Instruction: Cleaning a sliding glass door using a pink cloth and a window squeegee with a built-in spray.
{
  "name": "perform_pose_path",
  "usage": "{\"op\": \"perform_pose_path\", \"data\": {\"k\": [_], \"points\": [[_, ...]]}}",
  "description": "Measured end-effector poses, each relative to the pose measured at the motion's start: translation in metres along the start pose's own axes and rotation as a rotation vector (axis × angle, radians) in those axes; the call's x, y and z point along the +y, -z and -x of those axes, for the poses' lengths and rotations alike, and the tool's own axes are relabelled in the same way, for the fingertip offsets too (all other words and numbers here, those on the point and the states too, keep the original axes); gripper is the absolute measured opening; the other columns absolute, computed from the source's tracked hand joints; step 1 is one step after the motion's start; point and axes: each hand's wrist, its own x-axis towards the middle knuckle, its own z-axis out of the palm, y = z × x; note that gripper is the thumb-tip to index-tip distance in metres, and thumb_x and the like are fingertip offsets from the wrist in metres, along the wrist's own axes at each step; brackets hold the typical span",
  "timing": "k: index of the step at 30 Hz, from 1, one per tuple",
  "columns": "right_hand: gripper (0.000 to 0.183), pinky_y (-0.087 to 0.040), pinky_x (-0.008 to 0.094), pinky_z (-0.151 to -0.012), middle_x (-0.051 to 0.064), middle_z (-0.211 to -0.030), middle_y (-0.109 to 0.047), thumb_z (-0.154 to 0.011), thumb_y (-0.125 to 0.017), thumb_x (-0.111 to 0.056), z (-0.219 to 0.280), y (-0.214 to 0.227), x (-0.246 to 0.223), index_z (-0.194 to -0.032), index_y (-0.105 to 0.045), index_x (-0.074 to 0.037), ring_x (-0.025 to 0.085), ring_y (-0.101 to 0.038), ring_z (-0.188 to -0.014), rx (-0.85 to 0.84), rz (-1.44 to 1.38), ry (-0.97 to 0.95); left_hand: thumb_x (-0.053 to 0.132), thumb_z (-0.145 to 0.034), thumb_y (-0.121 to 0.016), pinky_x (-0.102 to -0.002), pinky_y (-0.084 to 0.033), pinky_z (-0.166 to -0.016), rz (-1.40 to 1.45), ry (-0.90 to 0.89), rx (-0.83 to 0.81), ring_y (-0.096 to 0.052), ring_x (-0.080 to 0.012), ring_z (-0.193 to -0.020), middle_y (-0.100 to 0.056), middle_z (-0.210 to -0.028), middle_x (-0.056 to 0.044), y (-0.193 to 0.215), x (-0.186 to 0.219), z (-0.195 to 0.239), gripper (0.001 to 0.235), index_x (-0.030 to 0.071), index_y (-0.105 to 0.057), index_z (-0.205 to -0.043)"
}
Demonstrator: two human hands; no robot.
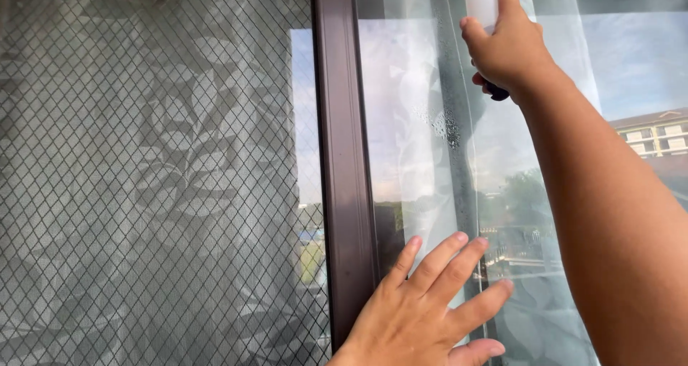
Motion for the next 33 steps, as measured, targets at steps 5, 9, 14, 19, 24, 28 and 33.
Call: {"op": "perform_pose_path", "data": {"k": [5, 9, 14, 19, 24, 28, 33], "points": [[0.077, -0.056, 0.039, -0.051, 0.016, -0.097, -0.067, -0.105, -0.053, -0.028, 0.011, -0.002, 0.005, -0.166, -0.006, -0.031, 0.022, -0.068, -0.057, -0.001, 0.044, 0.033, 0.059, -0.103, -0.052, -0.059, -0.028, -0.123, 0.091, 0.022, -0.028, -0.033, -0.0324, -0.154, -0.042, -0.163, -0.016, 0.007, 0.002, 0.01, 0.057, 0.026, -0.054, -0.149], [0.074, -0.06, 0.038, -0.05, 0.02, -0.096, -0.069, -0.108, -0.052, -0.029, 0.019, 0.0, 0.016, -0.168, -0.009, -0.03, 0.021, -0.068, -0.06, -0.019, 0.069, 0.005, 0.058, -0.103, -0.053, -0.059, -0.028, -0.124, 0.123, 0.055, -0.035, -0.032, -0.0321, -0.155, -0.04, -0.164, -0.015, 0.012, 0.011, 0.02, 0.057, 0.025, -0.055, -0.149], [0.079, -0.056, 0.039, -0.051, 0.02, -0.097, -0.07, -0.106, -0.054, -0.031, 0.041, 0.003, 0.012, -0.166, -0.002, -0.031, 0.023, -0.068, -0.058, -0.035, 0.079, -0.023, 0.057, -0.102, -0.054, -0.061, -0.027, -0.121, 0.22, 0.057, -0.067, -0.03, -0.0348, -0.154, -0.038, -0.163, -0.017, 0.012, 0.021, 0.03, 0.058, 0.022, -0.055, -0.148], [0.08, -0.057, 0.04, -0.05, 0.02, -0.099, -0.07, -0.105, -0.055, -0.031, 0.055, 0.003, 0.013, -0.165, -0.002, -0.03, 0.024, -0.069, -0.057, -0.032, 0.053, -0.016, 0.058, -0.103, -0.054, -0.061, -0.026, -0.122, 0.237, 0.058, -0.053, -0.029, -0.0346, -0.156, -0.038, -0.164, -0.016, 0.02, 0.03, 0.026, 0.057, 0.024, -0.055, -0.149], [0.082, -0.057, 0.039, -0.051, 0.025, -0.097, -0.073, -0.103, -0.054, -0.032, 0.07, 0.008, 0.004, -0.164, 0.001, -0.031, 0.024, -0.07, -0.057, -0.077, 0.066, -0.054, 0.056, -0.102, -0.055, -0.061, -0.027, -0.122, 0.297, 0.101, 0.003, -0.032, -0.0376, -0.153, -0.038, -0.162, -0.017, 0.029, 0.024, 0.0, 0.056, 0.022, -0.054, -0.147], [0.082, -0.059, 0.04, -0.055, 0.026, -0.105, -0.072, -0.103, -0.054, -0.031, 0.079, 0.009, 0.009, -0.163, 0.002, -0.028, 0.027, -0.072, -0.057, -0.091, 0.059, -0.045, 0.053, -0.099, -0.057, -0.062, -0.03, -0.117, 0.319, 0.19, 0.071, -0.036, -0.0432, -0.147, -0.038, -0.157, -0.023, 0.04, 0.015, -0.021, 0.059, 0.019, -0.051, -0.147], [0.083, -0.059, 0.043, -0.062, 0.029, -0.105, -0.071, -0.103, -0.054, -0.032, 0.09, 0.005, 0.018, -0.162, 0.004, -0.027, 0.033, -0.074, -0.06, -0.108, 0.08, -0.083, 0.046, -0.101, -0.059, -0.056, -0.037, -0.117, 0.349, 0.281, 0.154, -0.041, -0.0457, -0.143, -0.039, -0.155, -0.027, 0.053, 0.005, -0.04, 0.058, 0.013, -0.048, -0.148]]}}
